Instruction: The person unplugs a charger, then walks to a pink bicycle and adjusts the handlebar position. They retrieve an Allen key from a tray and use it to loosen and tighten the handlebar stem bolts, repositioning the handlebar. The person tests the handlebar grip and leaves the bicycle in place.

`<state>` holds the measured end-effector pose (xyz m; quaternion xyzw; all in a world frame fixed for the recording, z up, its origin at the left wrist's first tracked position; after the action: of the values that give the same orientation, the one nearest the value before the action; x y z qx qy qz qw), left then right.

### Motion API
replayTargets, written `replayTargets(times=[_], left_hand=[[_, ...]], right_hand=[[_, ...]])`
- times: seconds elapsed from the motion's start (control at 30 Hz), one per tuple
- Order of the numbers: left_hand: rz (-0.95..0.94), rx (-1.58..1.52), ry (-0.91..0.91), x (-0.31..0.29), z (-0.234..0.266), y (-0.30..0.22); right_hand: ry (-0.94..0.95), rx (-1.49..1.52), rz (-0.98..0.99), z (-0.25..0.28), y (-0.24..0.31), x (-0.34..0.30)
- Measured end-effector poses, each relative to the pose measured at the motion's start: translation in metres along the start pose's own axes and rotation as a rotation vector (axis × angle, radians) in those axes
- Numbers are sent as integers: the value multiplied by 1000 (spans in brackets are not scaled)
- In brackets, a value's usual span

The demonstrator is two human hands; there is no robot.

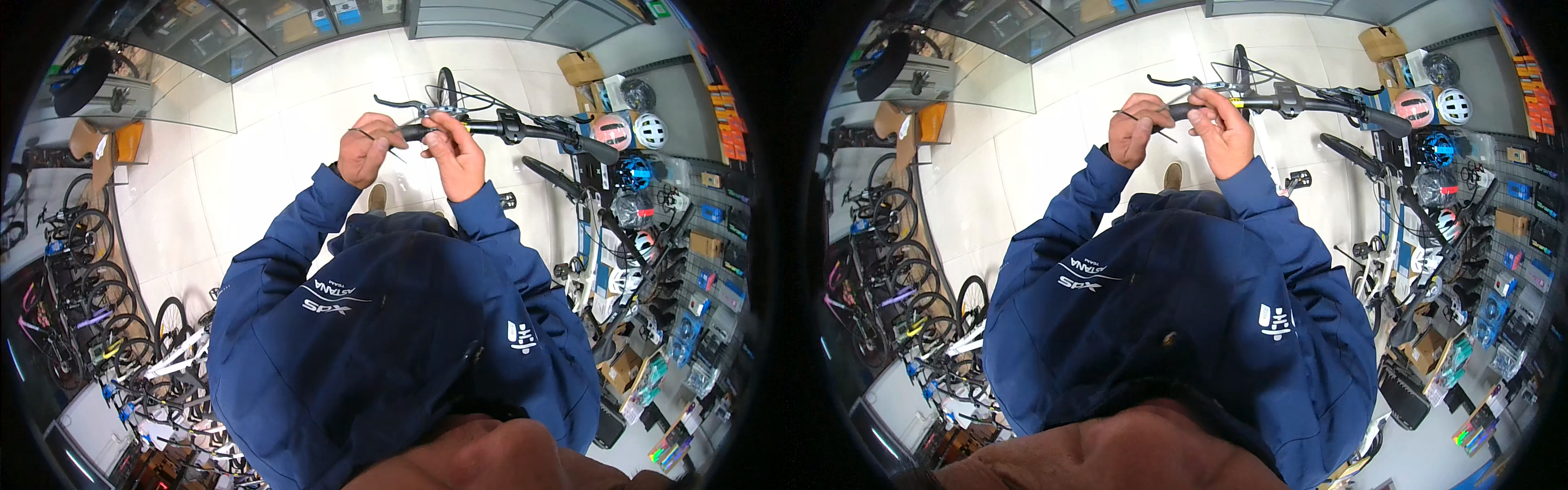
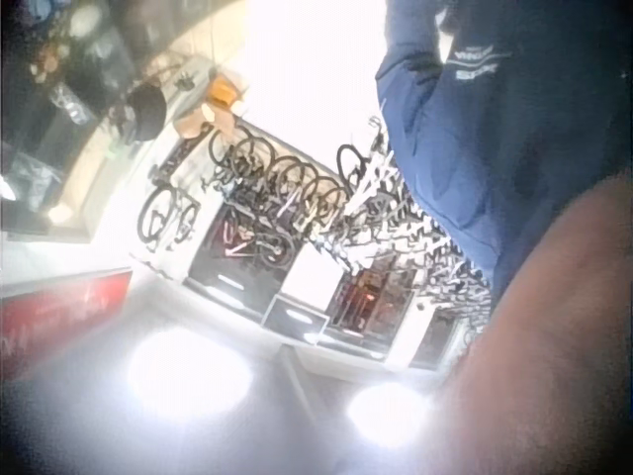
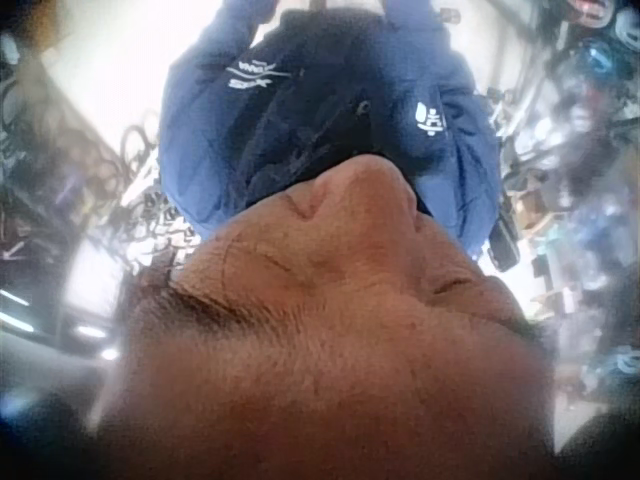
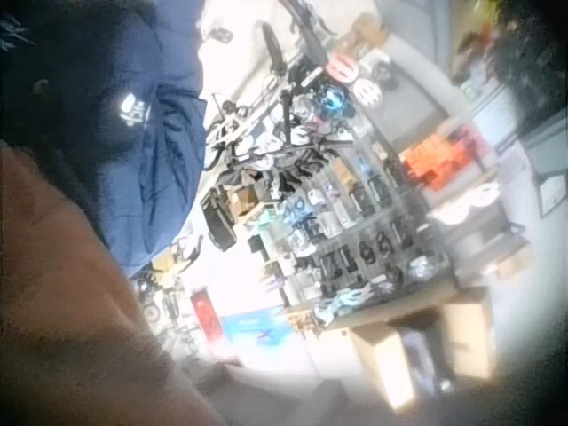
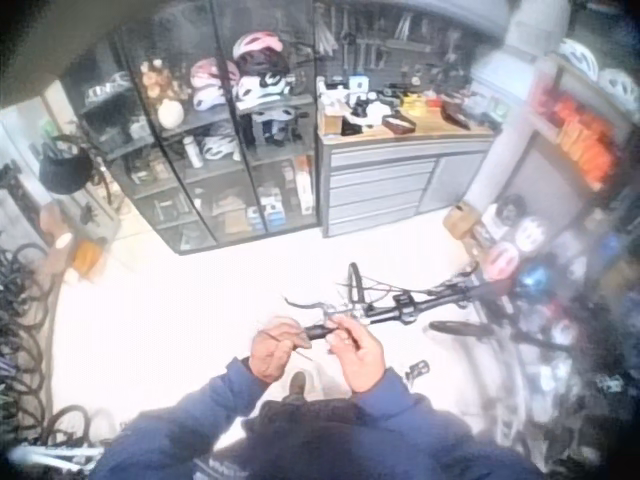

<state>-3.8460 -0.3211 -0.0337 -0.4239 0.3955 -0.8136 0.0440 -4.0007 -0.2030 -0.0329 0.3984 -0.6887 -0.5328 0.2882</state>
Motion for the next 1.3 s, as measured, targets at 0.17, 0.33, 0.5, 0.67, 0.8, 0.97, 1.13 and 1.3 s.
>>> replayTargets(times=[0.17, 0.33, 0.5, 0.67, 0.8, 0.97, 1.13, 1.3], left_hand=[[-8, -162, 120, 8, 6, -2], [201, -304, -216, 3, 26, 12], [965, -822, -744, -43, 36, 81], [1111, -996, -401, -50, 0, 105], [1109, -855, -270, -39, -9, 103], [1105, -854, -254, -32, -14, 100], [1119, -853, -287, -37, -19, 105], [1070, -867, -325, -34, -21, 103]], right_hand=[[-107, 78, -84, -21, 1, 3], [-426, -169, 148, 18, 56, 16], [-155, -670, 168, 34, 88, 35], [100, -1247, 431, 6, 80, 45], [199, -1483, 477, -3, 68, 49], [240, -1541, 441, -4, 61, 49], [243, -1583, 446, -9, 62, 50], [359, -1638, 542, -15, 66, 54]])
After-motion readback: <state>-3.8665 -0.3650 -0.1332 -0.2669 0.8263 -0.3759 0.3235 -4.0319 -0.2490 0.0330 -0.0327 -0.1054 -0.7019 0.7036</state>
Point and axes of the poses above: each hand's wrist, its own x-axis towards the middle knuckle, its own z-axis out of the back of the hand, y = z × x, the point moved 4 cm from there along x, towards the middle knuckle, and after that the axes turned 4 degrees about -z, right-handed, at the moved point
